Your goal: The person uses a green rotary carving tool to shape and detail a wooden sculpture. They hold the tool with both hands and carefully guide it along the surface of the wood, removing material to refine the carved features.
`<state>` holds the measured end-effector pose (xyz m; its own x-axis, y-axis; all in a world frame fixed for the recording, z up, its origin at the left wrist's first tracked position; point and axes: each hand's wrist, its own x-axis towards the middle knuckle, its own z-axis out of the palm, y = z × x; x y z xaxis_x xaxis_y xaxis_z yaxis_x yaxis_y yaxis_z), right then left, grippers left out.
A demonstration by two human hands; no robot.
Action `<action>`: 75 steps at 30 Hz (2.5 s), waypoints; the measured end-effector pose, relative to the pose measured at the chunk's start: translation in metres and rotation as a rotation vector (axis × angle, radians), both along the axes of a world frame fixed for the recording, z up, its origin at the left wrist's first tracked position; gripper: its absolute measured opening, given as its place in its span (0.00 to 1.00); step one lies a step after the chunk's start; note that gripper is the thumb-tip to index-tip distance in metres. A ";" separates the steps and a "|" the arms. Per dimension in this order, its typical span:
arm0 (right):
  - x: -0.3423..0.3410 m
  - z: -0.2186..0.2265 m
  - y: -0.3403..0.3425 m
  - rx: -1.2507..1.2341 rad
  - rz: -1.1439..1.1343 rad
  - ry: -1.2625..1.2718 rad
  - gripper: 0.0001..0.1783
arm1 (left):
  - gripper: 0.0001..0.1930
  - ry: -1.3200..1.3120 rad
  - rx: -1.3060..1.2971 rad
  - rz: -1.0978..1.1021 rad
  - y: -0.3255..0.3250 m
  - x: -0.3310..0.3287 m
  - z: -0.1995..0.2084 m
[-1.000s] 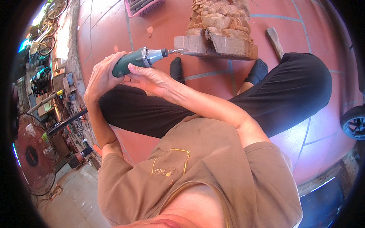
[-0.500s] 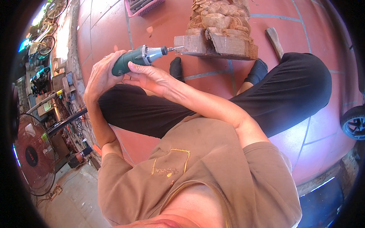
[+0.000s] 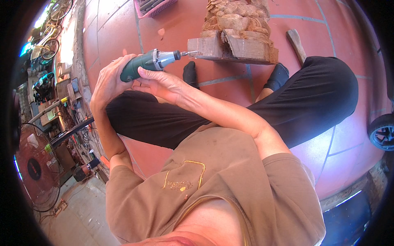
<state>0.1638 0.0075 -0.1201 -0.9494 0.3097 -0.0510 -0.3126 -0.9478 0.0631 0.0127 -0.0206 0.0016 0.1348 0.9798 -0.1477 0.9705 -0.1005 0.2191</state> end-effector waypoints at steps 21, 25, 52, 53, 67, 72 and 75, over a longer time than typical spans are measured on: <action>-0.001 0.001 0.005 0.003 0.010 -0.005 0.28 | 0.24 0.001 -0.056 0.046 0.003 0.002 0.004; -0.002 -0.001 0.006 0.006 0.010 -0.004 0.29 | 0.23 -0.011 -0.045 0.038 0.004 0.003 0.004; -0.004 0.001 0.015 0.080 -0.026 -0.002 0.28 | 0.22 0.045 -0.007 0.010 0.008 0.001 0.005; -0.004 0.001 0.015 0.081 -0.024 -0.008 0.28 | 0.22 0.043 -0.011 0.017 0.008 0.002 0.005; -0.004 0.000 0.016 0.111 -0.025 -0.017 0.28 | 0.23 0.042 0.003 0.013 0.006 0.001 0.006; -0.006 -0.001 0.017 0.088 -0.026 -0.018 0.28 | 0.22 0.025 0.007 0.006 0.006 0.001 0.007; -0.006 -0.002 0.016 0.092 -0.021 -0.020 0.28 | 0.22 0.034 0.008 0.008 0.005 0.002 0.007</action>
